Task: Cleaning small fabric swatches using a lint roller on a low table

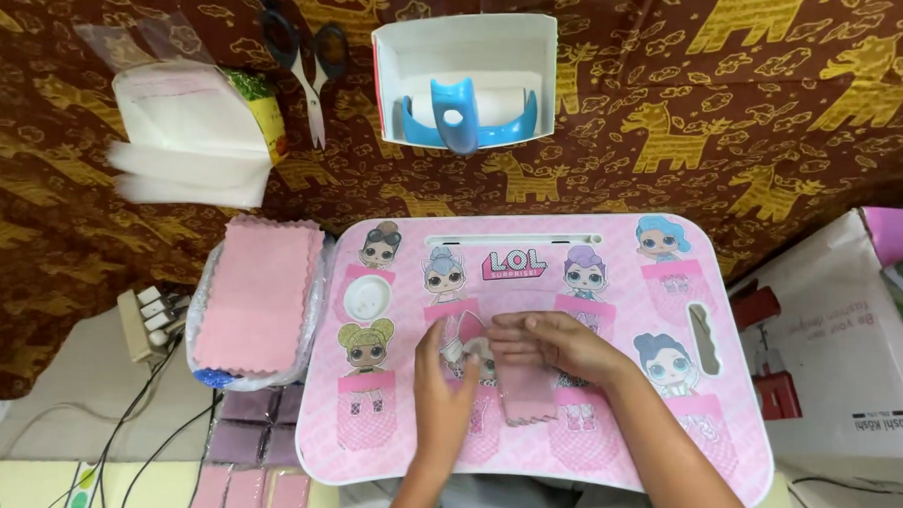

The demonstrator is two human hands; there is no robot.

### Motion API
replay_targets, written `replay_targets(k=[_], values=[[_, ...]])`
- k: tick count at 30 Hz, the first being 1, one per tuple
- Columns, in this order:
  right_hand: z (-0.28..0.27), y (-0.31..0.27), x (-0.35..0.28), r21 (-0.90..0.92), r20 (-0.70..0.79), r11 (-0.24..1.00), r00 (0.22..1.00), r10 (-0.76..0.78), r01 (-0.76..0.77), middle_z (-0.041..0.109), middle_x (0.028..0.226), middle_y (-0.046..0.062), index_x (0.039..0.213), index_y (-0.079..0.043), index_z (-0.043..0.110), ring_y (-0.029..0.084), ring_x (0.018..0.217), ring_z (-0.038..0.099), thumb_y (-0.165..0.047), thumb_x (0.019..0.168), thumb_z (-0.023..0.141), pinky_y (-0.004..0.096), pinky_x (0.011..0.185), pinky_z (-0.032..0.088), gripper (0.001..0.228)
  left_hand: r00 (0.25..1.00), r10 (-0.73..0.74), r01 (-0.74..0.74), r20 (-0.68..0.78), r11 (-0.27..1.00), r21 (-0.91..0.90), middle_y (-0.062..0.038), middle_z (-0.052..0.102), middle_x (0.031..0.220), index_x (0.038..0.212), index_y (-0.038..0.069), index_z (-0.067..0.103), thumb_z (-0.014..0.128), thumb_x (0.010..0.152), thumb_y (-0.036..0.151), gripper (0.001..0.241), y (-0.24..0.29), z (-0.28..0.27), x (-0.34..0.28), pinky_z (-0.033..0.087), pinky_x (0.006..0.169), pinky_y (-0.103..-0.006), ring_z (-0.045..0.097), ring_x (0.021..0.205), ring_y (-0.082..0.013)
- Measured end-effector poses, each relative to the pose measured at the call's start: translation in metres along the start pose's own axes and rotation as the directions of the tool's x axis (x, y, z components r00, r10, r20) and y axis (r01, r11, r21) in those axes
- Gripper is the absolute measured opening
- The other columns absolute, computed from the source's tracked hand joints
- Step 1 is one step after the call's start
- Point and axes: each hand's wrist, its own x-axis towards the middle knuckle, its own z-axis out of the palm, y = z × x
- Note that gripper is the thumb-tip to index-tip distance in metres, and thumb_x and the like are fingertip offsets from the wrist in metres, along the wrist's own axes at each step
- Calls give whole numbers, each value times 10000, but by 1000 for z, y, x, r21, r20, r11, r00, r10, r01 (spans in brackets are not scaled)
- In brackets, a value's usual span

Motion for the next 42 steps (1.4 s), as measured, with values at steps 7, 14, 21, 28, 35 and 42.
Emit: replay_targets(k=[7, 14, 21, 28, 35, 42], values=[[37, -23, -11, -212, 137, 977, 991, 12, 18, 586, 1455, 235, 1475, 26, 477, 369, 1342, 594, -426, 983, 595, 485, 1165, 454, 678, 904, -291, 423, 314, 716, -556, -174, 808, 1026, 1066, -26, 747, 677, 951, 211, 273, -49, 10, 21, 659, 822, -330, 785, 888, -234], [-21, -10, -9, -895, -327, 422, 858, -397, -146, 808, 1052, 19, 1197, -221, 775, 243, 1050, 742, -390, 971, 559, 389, 967, 547, 355, 842, -417, 538, 342, 679, -499, -257, 788, 1061, 1136, -10, 749, 693, 974, 247, 308, -72, -10, 29, 646, 803, -394, 785, 929, -349], [-7, -8, -12, -992, -125, 61, 955, -270, -113, 760, 1058, -22, 1023, -251, 827, 239, 1022, 706, -405, 775, 834, 408, 926, 483, 292, 807, -459, 590, 372, 665, -458, -231, 796, 1031, 1163, -36, 740, 760, 927, 322, 429, -68, -24, 32, 654, 801, -390, 787, 903, -307], [2, -13, -11, -967, -248, -17, 954, -170, -254, 709, 1083, -49, 1048, -248, 759, 187, 1088, 646, -331, 856, 754, 393, 969, 400, 209, 785, -456, 613, 419, 667, -424, -214, 798, 1034, 1179, -24, 739, 755, 927, 323, 429, -75, -21, 35, 650, 812, -370, 789, 910, -285], [-35, 4, -13, -878, -375, 422, 871, -319, -223, 768, 1056, 81, 1092, -146, 716, 297, 1069, 723, -171, 912, 681, 403, 973, 473, 185, 763, -426, 625, 487, 678, -387, -195, 796, 995, 1150, -20, 751, 749, 937, 298, 383, -80, -9, 39, 647, 784, -362, 786, 898, -294], [-33, -3, -16, -696, -596, 686, 362, -717, 212, 615, 1063, 105, 1218, -61, 553, 240, 917, 605, -95, 1058, 574, 343, 878, 484, 165, 776, -403, 602, 485, 704, -377, -196, 793, 966, 1089, -25, 765, 753, 936, 221, 290, -94, 12, 34, 642, 750, -339, 783, 870, -293]])
